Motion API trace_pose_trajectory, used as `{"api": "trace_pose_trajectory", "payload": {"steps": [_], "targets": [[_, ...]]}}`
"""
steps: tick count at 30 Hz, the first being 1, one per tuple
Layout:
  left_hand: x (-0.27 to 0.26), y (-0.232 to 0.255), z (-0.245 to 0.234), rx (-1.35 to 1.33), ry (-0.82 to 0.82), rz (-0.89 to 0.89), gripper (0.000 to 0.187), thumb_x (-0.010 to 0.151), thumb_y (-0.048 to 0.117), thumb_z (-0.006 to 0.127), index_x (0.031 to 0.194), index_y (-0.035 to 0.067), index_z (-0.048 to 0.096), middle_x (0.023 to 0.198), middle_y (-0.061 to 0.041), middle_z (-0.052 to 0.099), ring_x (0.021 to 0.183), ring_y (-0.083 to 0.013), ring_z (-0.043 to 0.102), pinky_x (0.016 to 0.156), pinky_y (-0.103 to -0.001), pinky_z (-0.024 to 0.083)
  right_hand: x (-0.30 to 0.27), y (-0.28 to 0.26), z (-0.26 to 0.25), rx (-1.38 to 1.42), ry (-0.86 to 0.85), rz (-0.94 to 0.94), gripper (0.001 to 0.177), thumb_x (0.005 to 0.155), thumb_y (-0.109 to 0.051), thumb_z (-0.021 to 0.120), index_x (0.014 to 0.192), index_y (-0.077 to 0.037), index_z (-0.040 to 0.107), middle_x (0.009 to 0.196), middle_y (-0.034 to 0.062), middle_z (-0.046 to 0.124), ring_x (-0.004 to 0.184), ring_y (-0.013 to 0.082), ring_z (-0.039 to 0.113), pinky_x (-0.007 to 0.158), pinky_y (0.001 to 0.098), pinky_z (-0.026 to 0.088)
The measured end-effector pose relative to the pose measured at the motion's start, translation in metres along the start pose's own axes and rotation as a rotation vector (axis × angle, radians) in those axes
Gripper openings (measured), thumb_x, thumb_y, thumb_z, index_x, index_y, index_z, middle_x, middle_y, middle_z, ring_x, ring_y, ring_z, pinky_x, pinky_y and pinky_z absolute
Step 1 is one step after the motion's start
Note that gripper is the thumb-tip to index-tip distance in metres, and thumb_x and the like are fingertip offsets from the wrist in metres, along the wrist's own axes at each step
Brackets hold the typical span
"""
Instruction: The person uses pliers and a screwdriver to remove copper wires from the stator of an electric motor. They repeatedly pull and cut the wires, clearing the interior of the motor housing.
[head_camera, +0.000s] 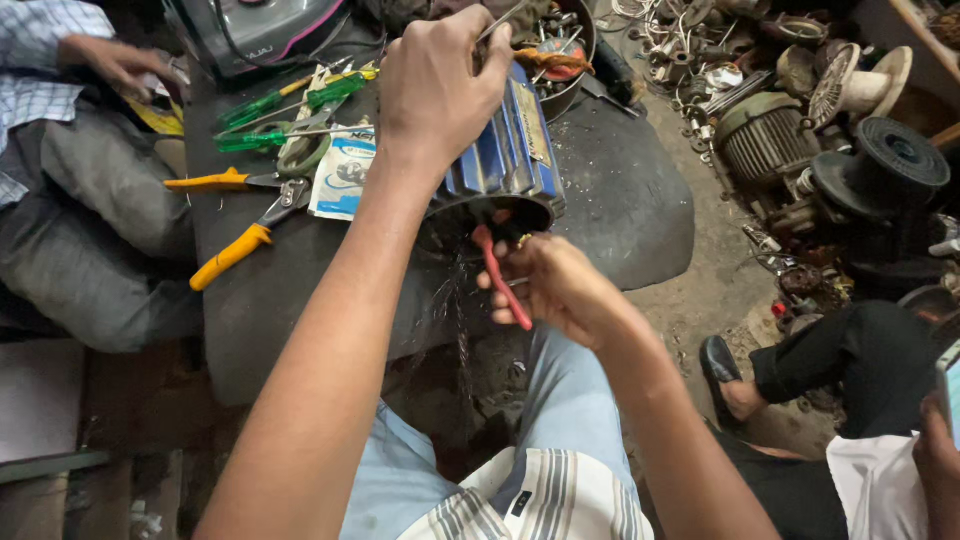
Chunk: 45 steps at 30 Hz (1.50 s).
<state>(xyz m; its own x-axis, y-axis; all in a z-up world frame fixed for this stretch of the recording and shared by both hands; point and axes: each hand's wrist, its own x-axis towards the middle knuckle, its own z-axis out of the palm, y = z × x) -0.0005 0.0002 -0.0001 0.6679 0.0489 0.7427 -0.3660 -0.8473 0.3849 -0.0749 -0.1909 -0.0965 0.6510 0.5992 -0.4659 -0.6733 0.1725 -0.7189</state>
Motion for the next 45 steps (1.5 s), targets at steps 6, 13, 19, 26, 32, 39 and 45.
{"api": "trace_pose_trajectory", "payload": {"steps": [6,13,19,26,32,39,45], "targets": [[-0.001,-0.002,0.002,-0.013,0.007,0.022,0.026,0.098,0.031,0.067,0.089,0.008,0.076,0.075,-0.019,0.072,0.072,-0.0423,0.071,0.066,-0.052,0.056,0.003,0.020,0.015,-0.384,0.212,-0.143,0.024,0.105,-0.019,0.042,0.113,0.003,0.050,0.077,0.0188,0.061,0.057,0.0297,0.054,0.047,0.0444,0.039],[0.004,-0.002,0.005,0.044,-0.021,0.002,0.028,0.096,0.032,0.067,0.084,0.008,0.076,0.072,-0.020,0.071,0.070,-0.0437,0.070,0.065,-0.053,0.055,-0.013,0.040,0.030,-1.364,0.383,-0.704,0.038,0.091,-0.006,0.055,0.123,0.007,0.040,0.087,0.0360,0.062,0.079,0.0571,0.060,0.066,0.0632,0.044],[-0.001,0.002,-0.001,0.015,-0.025,-0.003,0.028,0.098,0.032,0.067,0.086,0.007,0.073,0.073,-0.019,0.071,0.072,-0.0425,0.071,0.065,-0.053,0.055,-0.019,0.041,0.035,-1.192,0.392,-0.660,0.020,0.094,-0.007,0.055,0.107,0.004,0.044,0.086,0.0336,0.064,0.082,0.0531,0.063,0.070,0.0589,0.047],[0.000,0.000,0.002,0.013,-0.005,0.011,0.027,0.098,0.031,0.067,0.086,0.007,0.074,0.074,-0.019,0.072,0.074,-0.0428,0.071,0.066,-0.052,0.055,-0.024,0.025,0.015,-0.286,0.105,-0.165,0.028,0.098,-0.018,0.043,0.118,-0.004,0.057,0.103,0.0169,0.067,0.093,0.0338,0.074,0.077,0.0487,0.063],[-0.001,-0.001,0.002,0.006,0.045,0.074,0.024,0.098,0.030,0.067,0.092,0.008,0.076,0.079,-0.019,0.073,0.075,-0.0430,0.071,0.066,-0.052,0.056,-0.017,0.010,0.006,-0.013,-0.053,-0.107,0.027,0.101,-0.020,0.039,0.114,-0.001,0.055,0.108,0.0259,0.069,0.102,0.0428,0.074,0.088,0.0573,0.063],[0.001,-0.001,0.003,0.013,-0.015,0.005,0.026,0.097,0.031,0.067,0.089,0.008,0.076,0.075,-0.020,0.072,0.074,-0.0430,0.071,0.067,-0.052,0.056,-0.008,0.004,0.002,0.045,-0.085,-0.067,0.032,0.096,-0.016,0.036,0.111,0.001,0.058,0.106,0.0273,0.071,0.099,0.0435,0.074,0.089,0.0549,0.062],[0.000,-0.001,0.003,0.031,-0.013,0.020,0.027,0.098,0.031,0.068,0.089,0.007,0.075,0.075,-0.021,0.072,0.073,-0.0437,0.071,0.067,-0.053,0.055,0.006,0.010,-0.006,0.005,-0.003,-0.025,0.027,0.099,-0.017,0.038,0.108,0.001,0.056,0.097,0.0248,0.071,0.086,0.0385,0.076,0.081,0.0505,0.065]]}}
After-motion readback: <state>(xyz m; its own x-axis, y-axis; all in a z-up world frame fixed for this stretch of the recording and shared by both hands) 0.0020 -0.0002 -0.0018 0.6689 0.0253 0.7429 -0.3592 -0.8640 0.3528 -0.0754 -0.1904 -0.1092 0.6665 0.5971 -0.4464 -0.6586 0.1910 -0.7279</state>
